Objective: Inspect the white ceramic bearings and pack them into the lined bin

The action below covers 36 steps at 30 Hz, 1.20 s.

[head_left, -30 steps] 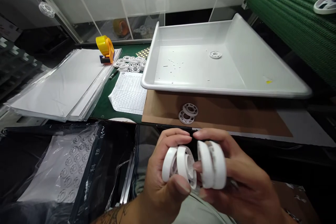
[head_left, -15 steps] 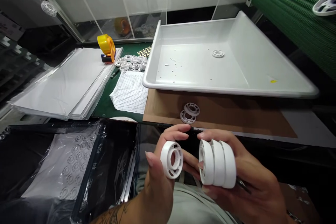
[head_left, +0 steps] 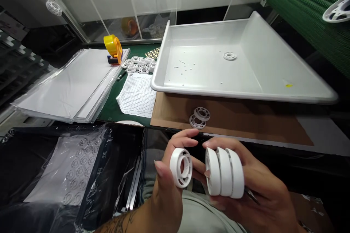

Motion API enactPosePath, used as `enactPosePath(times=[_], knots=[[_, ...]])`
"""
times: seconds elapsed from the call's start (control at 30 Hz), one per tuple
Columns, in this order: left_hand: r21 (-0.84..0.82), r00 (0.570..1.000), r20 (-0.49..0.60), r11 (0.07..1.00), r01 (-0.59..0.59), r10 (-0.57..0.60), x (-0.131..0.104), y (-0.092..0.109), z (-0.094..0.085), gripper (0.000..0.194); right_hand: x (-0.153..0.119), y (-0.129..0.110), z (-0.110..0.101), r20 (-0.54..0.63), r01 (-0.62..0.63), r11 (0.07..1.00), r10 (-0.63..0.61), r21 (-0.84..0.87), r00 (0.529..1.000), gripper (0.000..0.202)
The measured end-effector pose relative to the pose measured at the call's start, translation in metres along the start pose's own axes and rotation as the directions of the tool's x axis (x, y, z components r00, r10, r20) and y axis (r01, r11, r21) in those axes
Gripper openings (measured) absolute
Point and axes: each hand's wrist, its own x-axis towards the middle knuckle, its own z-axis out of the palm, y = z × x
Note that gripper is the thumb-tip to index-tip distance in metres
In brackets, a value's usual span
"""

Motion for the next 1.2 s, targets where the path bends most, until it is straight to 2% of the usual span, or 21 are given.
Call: enactPosePath(times=[0.17,0.23,0.33,0.43,0.5,0.6,0.67,0.77,0.83,0.9,0.97,1.07,1.2], knots=[[0.074,0.998,0.054,0.997,-0.033,0.029,-0.001,-0.003,-0.005,0.077,0.005,-0.001,0.0,-0.024,0.053,0.995,-0.055,-0.078,0.998,0.017],[0.094,0.996,0.082,0.995,-0.031,0.024,-0.002,-0.003,-0.007,0.079,0.006,0.001,0.004,-0.03,0.073,0.991,-0.076,-0.108,0.997,0.015],[0.207,0.992,0.108,0.975,-0.083,0.062,-0.003,-0.004,-0.009,0.075,0.006,0.005,0.014,-0.059,0.124,0.974,-0.137,-0.191,0.989,0.012],[0.34,0.981,0.169,0.929,-0.149,0.096,-0.004,-0.006,-0.013,0.065,0.007,0.009,0.021,-0.002,0.144,0.951,-0.151,-0.274,0.989,0.01],[0.392,0.975,0.209,0.908,-0.149,0.07,-0.003,-0.006,-0.019,0.059,0.01,0.01,0.02,0.079,0.131,0.954,-0.114,-0.271,0.99,0.006],[0.449,0.955,0.286,0.892,-0.056,-0.084,0.003,-0.002,-0.031,0.053,0.013,0.007,0.009,0.189,0.052,0.967,-0.004,-0.249,0.982,0.01],[0.515,0.924,0.337,0.857,-0.019,-0.182,0.009,0.003,-0.04,0.055,0.014,0.006,0.0,0.296,-0.03,0.965,0.109,-0.259,0.949,0.013],[0.6,0.871,0.43,0.796,-0.078,-0.239,0.021,0.008,-0.049,0.066,0.013,0.006,-0.012,0.453,-0.104,0.944,0.245,-0.313,0.858,0.024],[0.569,0.832,0.488,0.819,-0.074,-0.264,0.028,0.005,-0.049,0.072,0.014,0.007,-0.018,0.492,-0.118,0.941,0.269,-0.317,0.828,0.036],[0.473,0.823,0.491,0.881,0.024,-0.286,0.033,-0.003,-0.046,0.071,0.015,0.008,-0.023,0.48,-0.141,0.951,0.263,-0.276,0.837,0.038],[0.374,0.834,0.46,0.919,0.127,-0.303,0.035,-0.014,-0.039,0.064,0.016,0.008,-0.026,0.456,-0.175,0.964,0.251,-0.202,0.854,0.027],[0.28,0.851,0.442,0.945,0.168,-0.283,0.035,-0.032,-0.029,0.053,0.017,0.01,-0.03,0.437,-0.218,0.972,0.235,-0.089,0.868,0.008],[0.126,0.889,0.338,0.951,0.282,-0.309,0.034,-0.046,-0.015,0.045,0.016,0.015,-0.031,0.402,-0.249,0.968,0.217,0.03,0.889,0.022]])
